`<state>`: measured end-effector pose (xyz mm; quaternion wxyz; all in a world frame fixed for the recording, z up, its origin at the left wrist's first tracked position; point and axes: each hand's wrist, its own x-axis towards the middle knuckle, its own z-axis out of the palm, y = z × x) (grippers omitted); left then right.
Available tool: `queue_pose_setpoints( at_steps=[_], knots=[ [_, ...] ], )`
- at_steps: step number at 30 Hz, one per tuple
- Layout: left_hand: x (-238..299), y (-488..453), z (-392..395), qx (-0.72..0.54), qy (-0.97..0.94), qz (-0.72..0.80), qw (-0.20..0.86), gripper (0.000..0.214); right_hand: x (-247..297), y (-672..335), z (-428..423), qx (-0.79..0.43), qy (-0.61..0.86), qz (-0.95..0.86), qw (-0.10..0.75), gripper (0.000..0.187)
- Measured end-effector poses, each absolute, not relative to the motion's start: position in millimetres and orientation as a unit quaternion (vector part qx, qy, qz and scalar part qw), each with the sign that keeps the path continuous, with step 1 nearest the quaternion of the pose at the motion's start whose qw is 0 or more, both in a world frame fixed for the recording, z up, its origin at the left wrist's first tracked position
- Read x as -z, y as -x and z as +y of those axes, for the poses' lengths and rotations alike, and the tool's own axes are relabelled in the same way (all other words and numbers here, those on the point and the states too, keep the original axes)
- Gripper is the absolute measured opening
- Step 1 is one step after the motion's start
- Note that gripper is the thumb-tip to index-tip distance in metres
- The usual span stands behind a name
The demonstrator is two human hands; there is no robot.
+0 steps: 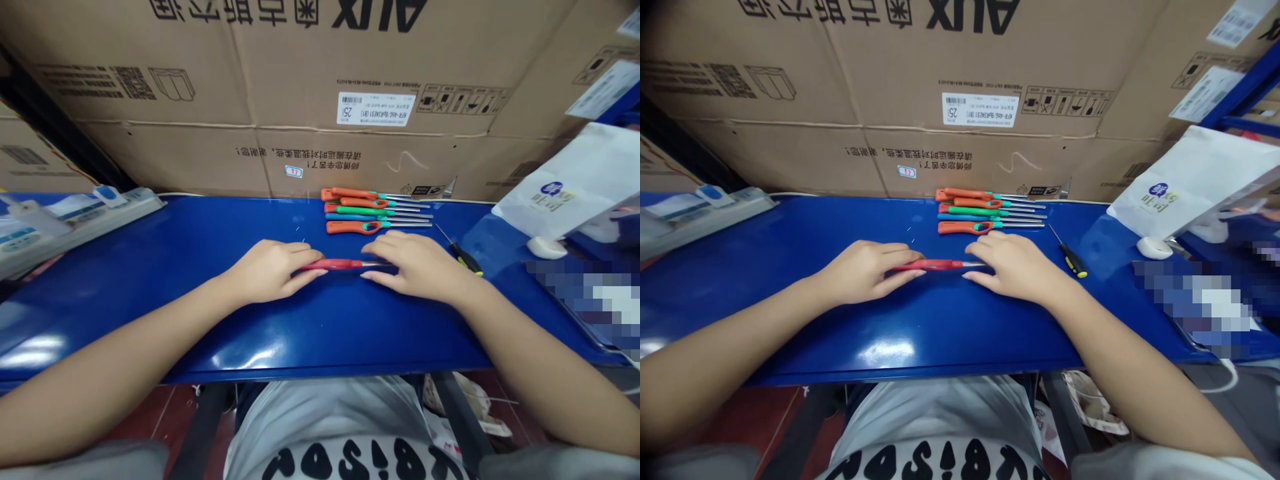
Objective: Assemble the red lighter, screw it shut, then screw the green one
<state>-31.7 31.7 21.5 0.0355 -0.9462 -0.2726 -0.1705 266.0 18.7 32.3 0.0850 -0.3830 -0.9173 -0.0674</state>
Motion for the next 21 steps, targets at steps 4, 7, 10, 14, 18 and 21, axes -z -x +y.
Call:
queue_pose_setpoints(
  at_steps=[4,7,10,14,18,21],
  knots=[
    [-28.9,43.7,43.9,0.193,0.938,-0.280,0.071,0.032,-37.9,-289.8,35.1,0.081,0.417,-0.902,0.079,0.036],
    [-31.0,48.3,48.3,0.212,0.931,-0.284,0.084,0.032,-40.2,-299.5,42.5,0.080,0.427,-0.899,0.062,0.023],
    [-30.1,49.0,49.1,0.218,0.930,-0.281,0.091,0.032,-40.9,-302.4,44.5,0.079,0.407,-0.908,0.067,0.026],
    [-26.0,45.2,46.0,0.220,0.932,-0.270,0.099,0.030,-38.1,-297.6,41.9,0.054,0.369,-0.926,0.067,0.028],
    [-20.5,37.0,36.8,0.221,0.940,-0.244,0.095,0.028,-31.1,-278.8,31.1,0.027,0.329,-0.941,0.074,0.030],
    [-17.0,30.6,27.4,0.227,0.944,-0.227,0.075,0.027,-25.5,-262.1,20.1,0.071,0.300,-0.949,0.070,0.034]
  ],
)
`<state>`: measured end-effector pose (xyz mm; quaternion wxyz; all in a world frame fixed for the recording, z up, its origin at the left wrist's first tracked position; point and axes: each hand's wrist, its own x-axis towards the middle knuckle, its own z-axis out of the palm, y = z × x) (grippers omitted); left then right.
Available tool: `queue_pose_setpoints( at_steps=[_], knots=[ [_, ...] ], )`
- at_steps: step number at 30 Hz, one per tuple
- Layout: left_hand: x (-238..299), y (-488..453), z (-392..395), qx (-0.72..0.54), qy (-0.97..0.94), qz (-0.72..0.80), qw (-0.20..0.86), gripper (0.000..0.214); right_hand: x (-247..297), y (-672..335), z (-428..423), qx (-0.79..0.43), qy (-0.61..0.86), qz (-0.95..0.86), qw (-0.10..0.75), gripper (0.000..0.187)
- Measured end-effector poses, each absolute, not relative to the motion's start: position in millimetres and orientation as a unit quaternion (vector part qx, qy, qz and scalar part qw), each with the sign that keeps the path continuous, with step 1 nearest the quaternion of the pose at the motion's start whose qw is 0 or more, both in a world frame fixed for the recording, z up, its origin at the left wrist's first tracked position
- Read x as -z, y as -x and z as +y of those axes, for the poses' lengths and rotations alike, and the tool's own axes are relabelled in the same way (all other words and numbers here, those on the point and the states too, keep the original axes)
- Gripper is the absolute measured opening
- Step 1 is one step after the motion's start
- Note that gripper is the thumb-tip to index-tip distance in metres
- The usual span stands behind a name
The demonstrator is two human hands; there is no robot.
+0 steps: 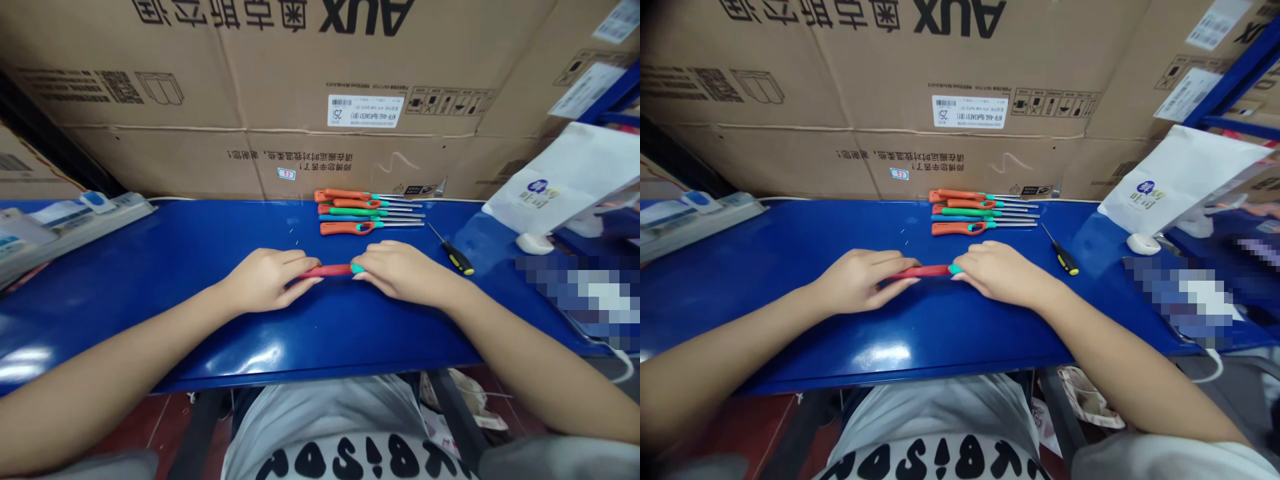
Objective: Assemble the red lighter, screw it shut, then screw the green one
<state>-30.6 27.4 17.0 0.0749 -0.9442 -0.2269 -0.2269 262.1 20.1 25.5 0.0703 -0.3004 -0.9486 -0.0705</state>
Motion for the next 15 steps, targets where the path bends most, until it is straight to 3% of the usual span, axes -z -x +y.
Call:
queue_pose_setpoints(
  at_steps=[9,15],
  knots=[
    [-16.5,23.9,18.0,0.297,0.927,-0.225,-0.048,0.019,-17.5,-257.9,13.2,0.193,0.273,-0.933,0.133,0.040],
    [-15.8,19.2,18.8,0.283,0.902,-0.267,-0.185,0.029,-16.9,-255.4,10.1,0.191,0.275,-0.936,0.107,0.041]
  ],
)
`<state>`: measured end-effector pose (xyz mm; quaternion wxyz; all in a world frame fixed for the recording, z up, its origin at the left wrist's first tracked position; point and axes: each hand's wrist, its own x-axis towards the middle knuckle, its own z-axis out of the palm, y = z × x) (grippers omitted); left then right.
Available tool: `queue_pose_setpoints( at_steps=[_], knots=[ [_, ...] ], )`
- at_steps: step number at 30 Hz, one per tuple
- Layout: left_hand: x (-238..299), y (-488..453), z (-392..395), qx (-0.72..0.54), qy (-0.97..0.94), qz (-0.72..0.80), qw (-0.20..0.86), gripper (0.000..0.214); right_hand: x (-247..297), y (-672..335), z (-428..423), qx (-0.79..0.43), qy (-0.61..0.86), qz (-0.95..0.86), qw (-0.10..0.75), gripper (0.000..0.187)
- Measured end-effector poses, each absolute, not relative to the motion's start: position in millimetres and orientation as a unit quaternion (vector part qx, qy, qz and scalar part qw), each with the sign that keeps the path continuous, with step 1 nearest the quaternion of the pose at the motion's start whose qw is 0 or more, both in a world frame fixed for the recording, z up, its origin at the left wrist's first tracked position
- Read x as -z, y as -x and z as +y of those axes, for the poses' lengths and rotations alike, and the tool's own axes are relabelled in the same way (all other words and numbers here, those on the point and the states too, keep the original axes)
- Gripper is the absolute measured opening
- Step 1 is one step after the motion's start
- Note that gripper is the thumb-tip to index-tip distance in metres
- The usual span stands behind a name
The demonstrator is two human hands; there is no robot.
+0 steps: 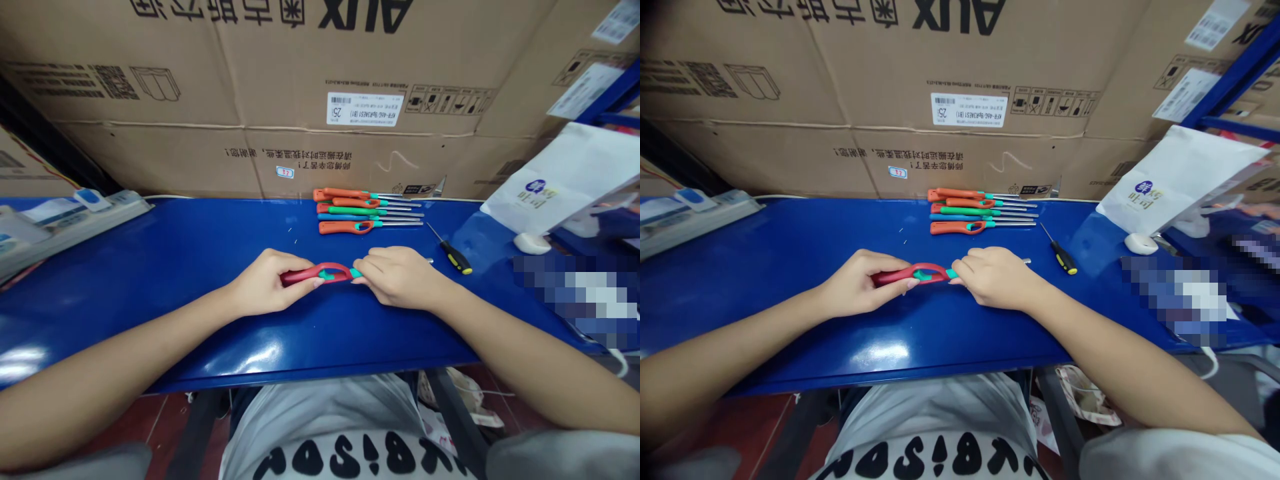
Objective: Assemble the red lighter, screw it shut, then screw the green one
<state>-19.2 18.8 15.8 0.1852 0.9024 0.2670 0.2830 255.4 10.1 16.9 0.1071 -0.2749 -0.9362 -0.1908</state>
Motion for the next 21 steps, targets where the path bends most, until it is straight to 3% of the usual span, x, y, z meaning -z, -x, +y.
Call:
queue_pose_setpoints(
  at_steps=[3,13,21],
  knots=[
    [-13.7,18.5,16.3,-0.291,-0.911,0.253,0.147,0.029,-16.4,-253.6,8.8,0.157,0.284,-0.942,0.086,0.037],
    [-5.3,23.1,13.1,-0.254,-0.937,0.191,-0.143,0.022,-12.7,-250.5,10.5,0.061,0.303,-0.950,0.054,0.028],
    [-13.7,21.7,24.1,-0.233,-0.929,0.283,0.038,0.038,-22.1,-267.5,26.1,-0.019,0.361,-0.922,0.142,0.018]
  ],
)
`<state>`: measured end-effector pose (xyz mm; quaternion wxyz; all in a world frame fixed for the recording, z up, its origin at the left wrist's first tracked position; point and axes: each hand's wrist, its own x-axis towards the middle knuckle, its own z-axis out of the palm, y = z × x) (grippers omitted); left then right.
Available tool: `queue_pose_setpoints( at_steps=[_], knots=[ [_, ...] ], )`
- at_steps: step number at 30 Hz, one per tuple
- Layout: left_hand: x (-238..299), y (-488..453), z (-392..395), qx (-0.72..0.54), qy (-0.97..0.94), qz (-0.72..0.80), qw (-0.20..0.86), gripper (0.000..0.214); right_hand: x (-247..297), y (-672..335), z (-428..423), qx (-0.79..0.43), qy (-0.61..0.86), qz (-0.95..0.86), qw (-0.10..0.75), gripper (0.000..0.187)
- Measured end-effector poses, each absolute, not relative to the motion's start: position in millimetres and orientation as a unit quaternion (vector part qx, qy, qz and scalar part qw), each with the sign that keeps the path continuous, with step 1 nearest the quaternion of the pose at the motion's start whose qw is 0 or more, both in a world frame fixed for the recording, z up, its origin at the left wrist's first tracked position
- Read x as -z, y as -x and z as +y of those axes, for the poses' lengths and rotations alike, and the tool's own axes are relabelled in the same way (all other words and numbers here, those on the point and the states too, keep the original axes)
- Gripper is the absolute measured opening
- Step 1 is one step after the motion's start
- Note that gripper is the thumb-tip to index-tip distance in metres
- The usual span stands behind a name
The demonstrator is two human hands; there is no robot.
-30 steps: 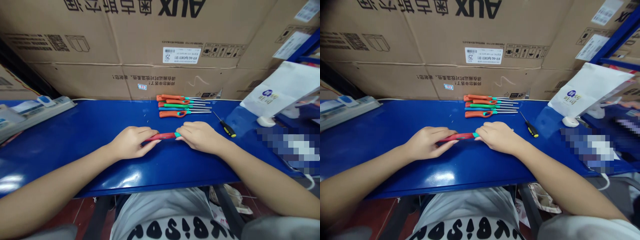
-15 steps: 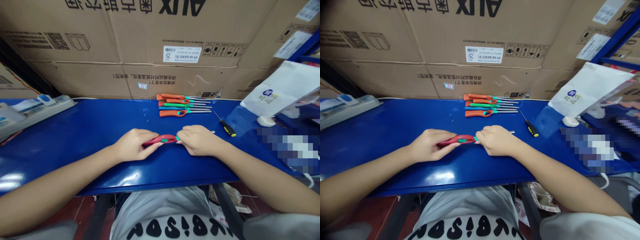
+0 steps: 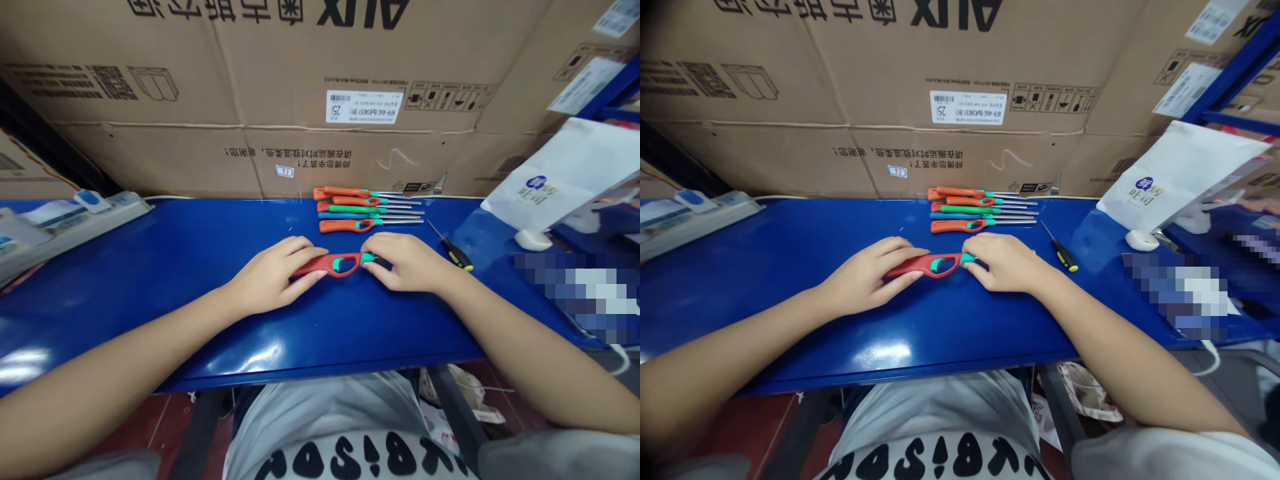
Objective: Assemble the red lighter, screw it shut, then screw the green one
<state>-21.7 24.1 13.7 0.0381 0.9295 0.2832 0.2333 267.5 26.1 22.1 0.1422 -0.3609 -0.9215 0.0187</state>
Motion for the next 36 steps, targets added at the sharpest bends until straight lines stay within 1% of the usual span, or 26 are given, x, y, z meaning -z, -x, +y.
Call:
queue_pose_setpoints(
  at_steps=[5,10,14,17,19,20,22,23,24,25,26,29,32,33,34,36],
  knots=[
    [-5.6,25.7,35.2,-0.239,-0.916,0.314,0.074,0.042,-24.4,-282.3,38.4,-0.027,0.396,-0.909,0.124,0.016],
    [-4.2,26.9,39.3,-0.240,-0.918,0.298,0.100,0.031,-29.6,-291.5,43.7,-0.059,0.411,-0.908,0.051,0.015],
    [-4.6,26.8,39.2,-0.211,-0.921,0.305,0.121,0.030,-33.7,-294.0,43.1,-0.099,0.399,-0.912,0.004,0.022],
    [-4.5,27.0,39.0,-0.193,-0.924,0.305,0.127,0.032,-34.1,-300.3,46.1,-0.126,0.429,-0.895,0.010,0.031],
    [-3.9,26.8,38.5,-0.192,-0.922,0.310,0.130,0.031,-33.1,-309.8,50.6,-0.086,0.482,-0.872,0.018,0.029],
    [-3.4,26.4,38.2,-0.195,-0.919,0.314,0.133,0.031,-32.7,-316.2,53.3,-0.040,0.520,-0.853,0.016,0.026],
    [-2.0,25.2,37.5,-0.206,-0.911,0.326,0.147,0.032,-32.9,-331.1,58.4,0.056,0.614,-0.787,-0.014,0.019],
    [-1.0,24.5,37.4,-0.214,-0.904,0.335,0.160,0.032,-33.7,-338.9,60.4,0.078,0.665,-0.742,-0.034,0.023],
    [0.1,23.7,37.4,-0.222,-0.895,0.345,0.174,0.033,-35.0,-346.4,61.9,0.071,0.710,-0.698,-0.061,0.030],
    [1.4,22.9,37.7,-0.230,-0.885,0.357,0.189,0.033,-36.8,-353.3,62.9,0.037,0.739,-0.667,-0.089,0.034],
    [2.7,22.2,38.2,-0.237,-0.875,0.370,0.203,0.034,-38.9,-359.4,63.2,-0.008,0.757,-0.644,-0.115,0.034],
    [6.6,20.6,40.0,-0.250,-0.854,0.398,0.225,0.035,-45.5,-371.5,62.0,-0.094,0.764,-0.618,-0.159,0.014],
    [9.1,19.0,39.4,-0.258,-0.851,0.402,0.221,0.033,-52.3,-372.2,60.2,-0.093,0.764,-0.620,-0.154,0.006],
    [9.5,18.4,38.3,-0.260,-0.850,0.403,0.217,0.032,-54.6,-368.9,59.8,-0.077,0.763,-0.626,-0.141,0.007],
    [9.8,17.8,36.6,-0.265,-0.849,0.405,0.212,0.031,-56.8,-363.4,59.3,-0.058,0.759,-0.636,-0.125,0.014],
    [10.0,16.4,31.8,-0.264,-0.847,0.411,0.209,0.029,-59.7,-345.5,57.8,-0.023,0.728,-0.681,-0.068,0.027]
  ],
)
